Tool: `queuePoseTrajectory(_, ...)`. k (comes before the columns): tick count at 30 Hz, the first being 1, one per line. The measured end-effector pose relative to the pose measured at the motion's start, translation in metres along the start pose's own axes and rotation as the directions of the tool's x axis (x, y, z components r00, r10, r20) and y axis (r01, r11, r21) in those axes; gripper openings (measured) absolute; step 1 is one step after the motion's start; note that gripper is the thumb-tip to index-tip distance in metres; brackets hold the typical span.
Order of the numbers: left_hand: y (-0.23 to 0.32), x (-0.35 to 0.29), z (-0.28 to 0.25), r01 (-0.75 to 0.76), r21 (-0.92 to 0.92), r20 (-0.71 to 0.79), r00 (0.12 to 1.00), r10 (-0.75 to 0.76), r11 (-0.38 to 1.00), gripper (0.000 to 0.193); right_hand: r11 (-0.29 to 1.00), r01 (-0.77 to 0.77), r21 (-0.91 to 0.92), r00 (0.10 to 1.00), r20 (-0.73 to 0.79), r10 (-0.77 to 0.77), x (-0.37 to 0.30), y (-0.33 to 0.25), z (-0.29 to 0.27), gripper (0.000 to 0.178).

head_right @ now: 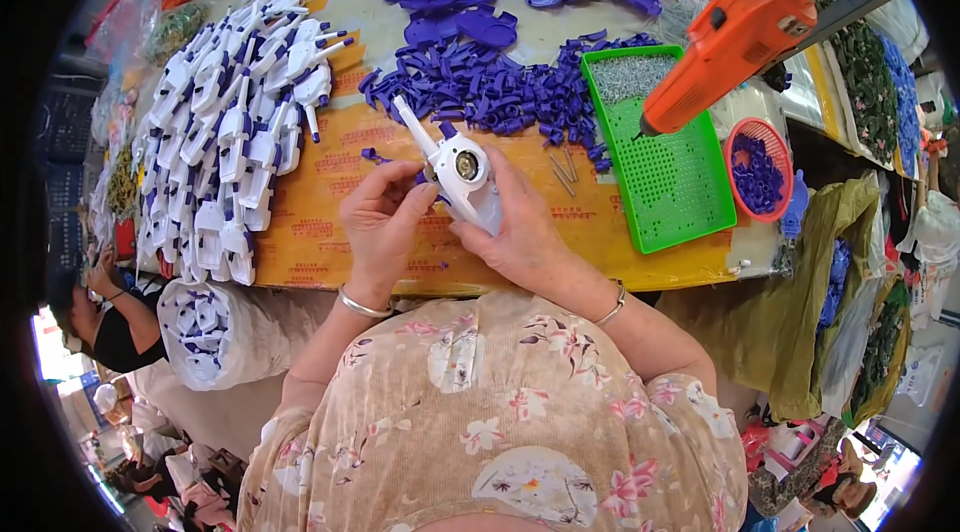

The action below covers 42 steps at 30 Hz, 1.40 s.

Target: Assembling plastic toy walkie-talkie components using a glue gun.

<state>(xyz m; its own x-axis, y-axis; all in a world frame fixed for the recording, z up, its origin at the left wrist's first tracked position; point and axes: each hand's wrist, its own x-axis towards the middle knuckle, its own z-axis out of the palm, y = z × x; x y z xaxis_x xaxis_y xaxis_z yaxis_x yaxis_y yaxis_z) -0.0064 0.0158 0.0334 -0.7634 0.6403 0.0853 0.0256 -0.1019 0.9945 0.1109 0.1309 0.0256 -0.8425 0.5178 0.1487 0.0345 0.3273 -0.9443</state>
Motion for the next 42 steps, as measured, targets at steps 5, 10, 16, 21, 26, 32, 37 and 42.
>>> queuePoseTrajectory(5,0.003,-0.001,0.004,-0.054,0.145,0.004,0.999,0.054,0.988,0.016,0.999,-0.015,-0.047,1.000,-0.013,0.014,-0.006,0.001,0.001,0.073)
queuePoseTrajectory(10,-0.002,0.000,0.005,-0.303,0.350,0.045,0.950,0.307,0.886,0.017,0.999,0.006,-0.040,1.000,0.000,-0.006,-0.006,-0.001,0.000,0.074)
queuePoseTrajectory(16,0.000,-0.001,0.002,-0.163,0.240,0.046,0.987,0.157,0.957,0.021,0.999,0.038,-0.022,0.999,0.003,-0.038,-0.008,0.000,0.000,0.075)
queuePoseTrajectory(21,0.003,-0.008,0.011,0.019,-0.014,-0.027,0.999,-0.019,1.000,0.026,0.998,0.066,0.010,0.998,-0.010,-0.066,-0.010,-0.004,0.000,0.076)
queuePoseTrajectory(26,0.010,-0.015,0.010,0.006,-0.076,0.027,1.000,-0.004,0.997,0.024,0.994,0.099,0.053,0.995,0.008,-0.099,-0.012,-0.003,0.002,0.076)
queuePoseTrajectory(32,0.013,-0.011,0.004,0.054,-0.129,0.082,0.996,-0.043,0.990,0.026,0.994,0.111,0.013,0.994,-0.009,-0.110,-0.013,-0.006,0.002,0.078)
queuePoseTrajectory(37,0.004,0.000,-0.006,0.334,-0.263,0.205,0.936,-0.285,0.905,0.032,0.986,0.147,-0.080,0.989,0.022,-0.146,-0.009,-0.006,-0.001,0.075)
queuePoseTrajectory(42,0.000,0.001,-0.008,0.429,-0.285,0.269,0.894,-0.358,0.857,0.030,0.981,0.164,-0.103,0.986,0.050,-0.159,-0.007,0.000,-0.003,0.072)
